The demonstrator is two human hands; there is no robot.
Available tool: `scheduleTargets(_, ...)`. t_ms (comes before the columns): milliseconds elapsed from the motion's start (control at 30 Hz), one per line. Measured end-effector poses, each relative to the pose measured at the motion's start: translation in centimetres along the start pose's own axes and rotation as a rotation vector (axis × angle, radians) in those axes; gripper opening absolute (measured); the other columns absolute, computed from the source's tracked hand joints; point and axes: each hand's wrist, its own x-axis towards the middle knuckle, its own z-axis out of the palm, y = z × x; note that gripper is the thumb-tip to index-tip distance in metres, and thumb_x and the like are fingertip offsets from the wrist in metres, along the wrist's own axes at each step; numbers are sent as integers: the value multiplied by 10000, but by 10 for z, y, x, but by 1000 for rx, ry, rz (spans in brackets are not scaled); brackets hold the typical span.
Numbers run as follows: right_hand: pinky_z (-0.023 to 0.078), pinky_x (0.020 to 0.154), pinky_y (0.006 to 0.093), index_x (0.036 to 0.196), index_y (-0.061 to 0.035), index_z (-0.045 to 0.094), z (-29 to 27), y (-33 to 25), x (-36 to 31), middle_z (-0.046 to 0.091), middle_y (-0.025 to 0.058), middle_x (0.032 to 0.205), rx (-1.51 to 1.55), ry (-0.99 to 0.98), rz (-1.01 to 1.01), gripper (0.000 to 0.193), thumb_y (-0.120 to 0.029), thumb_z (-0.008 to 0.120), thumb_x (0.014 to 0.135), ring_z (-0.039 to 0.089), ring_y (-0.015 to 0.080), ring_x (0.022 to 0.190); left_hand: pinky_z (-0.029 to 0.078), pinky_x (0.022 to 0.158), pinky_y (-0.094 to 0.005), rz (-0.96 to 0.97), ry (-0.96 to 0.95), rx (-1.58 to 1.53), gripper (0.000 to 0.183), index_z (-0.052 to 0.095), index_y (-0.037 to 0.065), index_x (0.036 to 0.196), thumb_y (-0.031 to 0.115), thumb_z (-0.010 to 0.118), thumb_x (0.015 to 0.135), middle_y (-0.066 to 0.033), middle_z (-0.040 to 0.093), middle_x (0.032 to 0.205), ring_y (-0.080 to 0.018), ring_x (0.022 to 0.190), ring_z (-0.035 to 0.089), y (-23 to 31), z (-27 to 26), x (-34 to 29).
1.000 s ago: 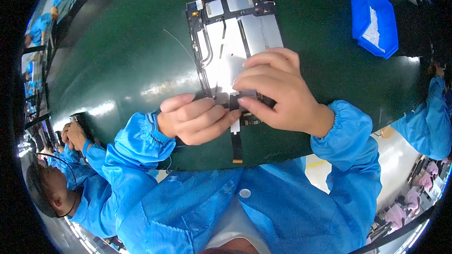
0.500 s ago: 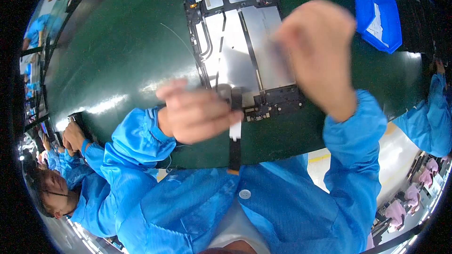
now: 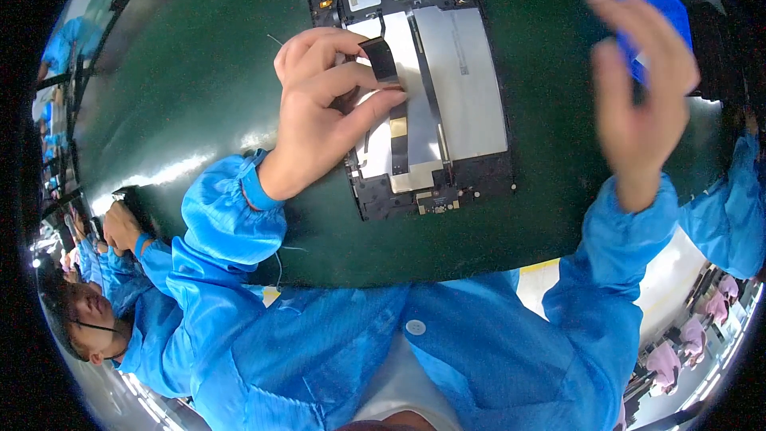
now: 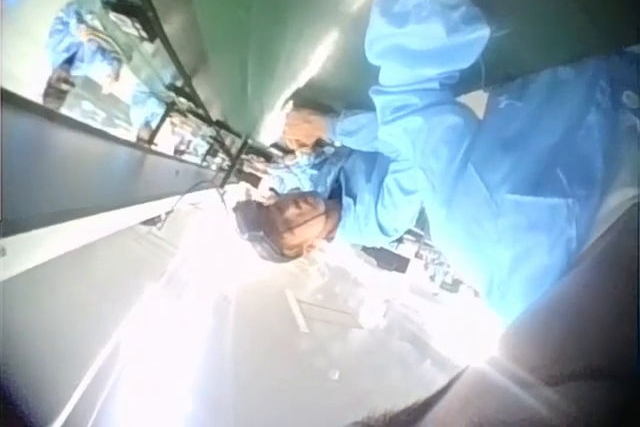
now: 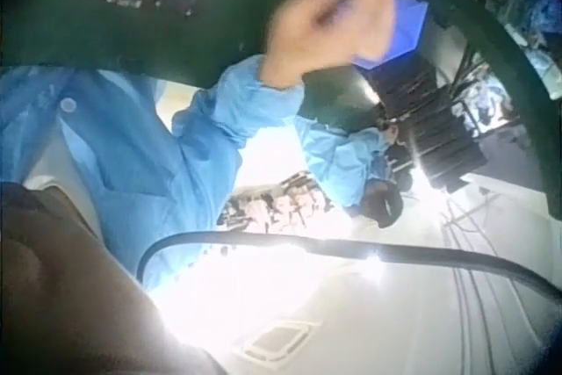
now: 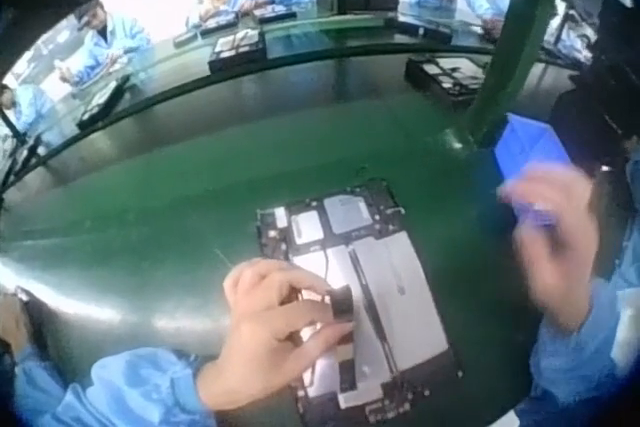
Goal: The person assembles tablet computers on a conveyor belt by positioning and attaching ribbon cables to internal components, pressing them down by hand, and sliding the units forward along the line.
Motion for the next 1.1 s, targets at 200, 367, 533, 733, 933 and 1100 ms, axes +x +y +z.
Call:
scheduleTargets(200, 360, 1010, 458, 1148, -135, 660, 23, -67, -12, 626, 0, 1279, 495, -525, -457, 362, -295, 672, 824, 520, 256, 1280, 292, 977, -432, -35, -43, 78, 132, 735, 143, 751, 185, 826, 666, 13, 636, 1051, -246, 1087, 509, -2, -4, -4)
scheduleTargets(367, 343, 1042, 475, 1170, -136, 648, 28, -81, -13, 612, -25, 1290, 678, -700, -421, 406, -296, 689, 800, 468, 253, 1333, 296, 972, -418, -38, -62, 114, 148, 735, 129, 755, 212, 827, 674, -7, 642, 1093, -259, 1119, 503, -2, -6, -5)
scheduleTargets(533, 251, 1079, 500, 1202, -170, 636, 41, -79, 1, 582, -16, 1366, 396, -657, -366, 350, -343, 504, 928, 423, 297, 1372, 291, 979, -416, -36, -63, 145, 220, 725, 133, 905, 199, 806, 711, -20, 627, 1132, -269, 1133, 485, -6, -10, -8)
scheduleTargets(733, 231, 1102, 511, 1154, -139, 644, 54, -78, -2, 561, 49, 1384, 374, -457, -156, 332, -267, 646, 848, 393, 311, 1385, 291, 988, -443, -148, 51, 65, 286, 690, 131, 1023, 102, 753, 745, -32, 600, 1108, -281, 1130, 477, -4, -10, -6)
scheduleTargets(933, 190, 1095, 502, 951, -136, 654, 41, -83, -16, 527, 88, 1374, 408, -414, 129, 198, -244, 710, 795, 323, 378, 1389, 284, 977, -429, -23, 85, 158, 202, 717, 153, 960, 184, 751, 764, -17, 609, 1074, -259, 1107, 486, 2, -8, -8)
scheduleTargets(1100, 246, 1056, 460, 853, -128, 643, 33, -85, -20, 606, 39, 1157, 601, -400, 190, 140, -154, 741, 756, 441, 285, 1262, 286, 969, -421, 4, 23, 10, 231, 728, 168, 887, 270, 808, 696, 32, 630, 920, -213, 979, 526, 32, -5, -11)
